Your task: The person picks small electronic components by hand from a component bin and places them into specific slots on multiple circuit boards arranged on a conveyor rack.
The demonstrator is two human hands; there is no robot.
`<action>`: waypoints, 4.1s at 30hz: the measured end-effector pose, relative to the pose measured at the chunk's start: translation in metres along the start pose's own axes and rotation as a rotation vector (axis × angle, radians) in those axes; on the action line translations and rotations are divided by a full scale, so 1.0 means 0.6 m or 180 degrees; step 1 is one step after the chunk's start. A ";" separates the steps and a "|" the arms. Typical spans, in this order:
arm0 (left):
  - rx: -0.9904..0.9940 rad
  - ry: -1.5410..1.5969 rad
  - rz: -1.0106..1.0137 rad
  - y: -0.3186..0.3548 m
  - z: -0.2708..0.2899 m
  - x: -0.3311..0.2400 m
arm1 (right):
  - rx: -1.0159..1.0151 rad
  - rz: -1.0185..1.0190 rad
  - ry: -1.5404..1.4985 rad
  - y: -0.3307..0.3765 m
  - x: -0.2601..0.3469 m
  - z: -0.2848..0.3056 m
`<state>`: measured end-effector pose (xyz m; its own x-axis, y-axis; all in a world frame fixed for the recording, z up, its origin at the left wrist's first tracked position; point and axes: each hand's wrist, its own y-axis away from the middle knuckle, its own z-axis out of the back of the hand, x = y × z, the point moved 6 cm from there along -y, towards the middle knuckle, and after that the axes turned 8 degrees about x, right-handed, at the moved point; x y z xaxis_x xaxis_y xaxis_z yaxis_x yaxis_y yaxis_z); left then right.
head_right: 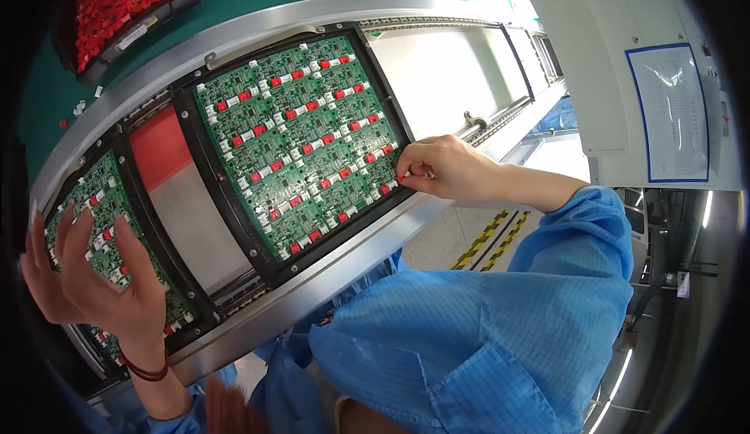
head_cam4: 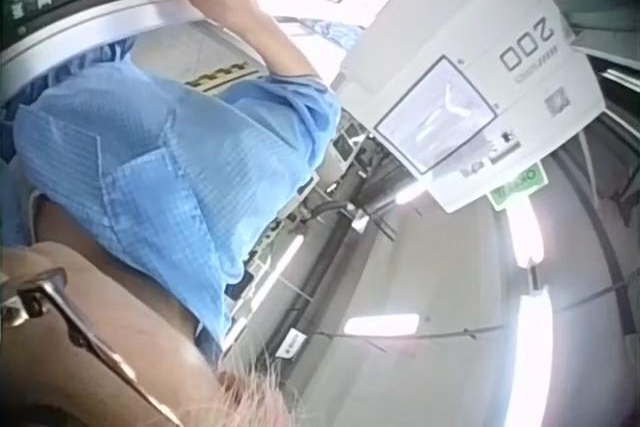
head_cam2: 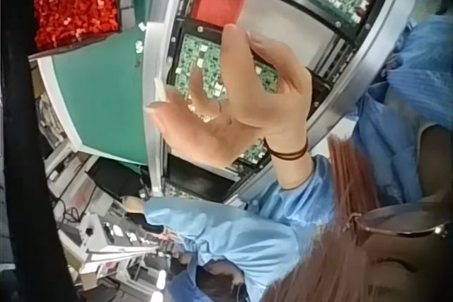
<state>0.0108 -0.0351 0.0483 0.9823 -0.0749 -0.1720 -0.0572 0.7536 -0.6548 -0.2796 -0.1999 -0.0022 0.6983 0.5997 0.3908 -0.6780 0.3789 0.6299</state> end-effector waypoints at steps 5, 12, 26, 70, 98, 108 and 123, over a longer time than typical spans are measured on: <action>0.0168 -0.0044 -0.0016 -0.006 -0.003 -0.001 | -0.0064 0.0601 0.0273 -0.003 0.018 0.009; -0.0556 0.0323 0.0173 -0.010 0.001 -0.017 | -0.0714 0.1665 0.1633 -0.035 0.138 0.102; 0.0607 0.0723 -0.0167 0.011 -0.021 0.009 | -0.1780 0.1642 0.2005 -0.367 0.361 0.255; 0.1407 0.0761 -0.0129 0.025 -0.027 0.020 | 0.0361 0.0753 -0.0055 -0.058 0.105 -0.030; 0.1332 0.0911 -0.0195 0.027 -0.007 0.031 | -0.0312 0.3502 0.1147 -0.090 0.322 -0.044; 0.1081 0.0813 -0.0270 0.066 -0.036 0.051 | 0.0124 0.2902 0.1661 -0.146 0.282 -0.070; 0.0929 0.0904 -0.0050 0.079 -0.099 0.108 | -0.0685 0.0941 0.2576 -0.217 0.134 0.008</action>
<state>0.0612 -0.0432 -0.0374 0.8919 -0.2344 -0.3868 0.0507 0.9016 -0.4295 -0.1340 -0.2045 -0.0495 0.1667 0.9777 -0.1281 -0.8903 0.2051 0.4066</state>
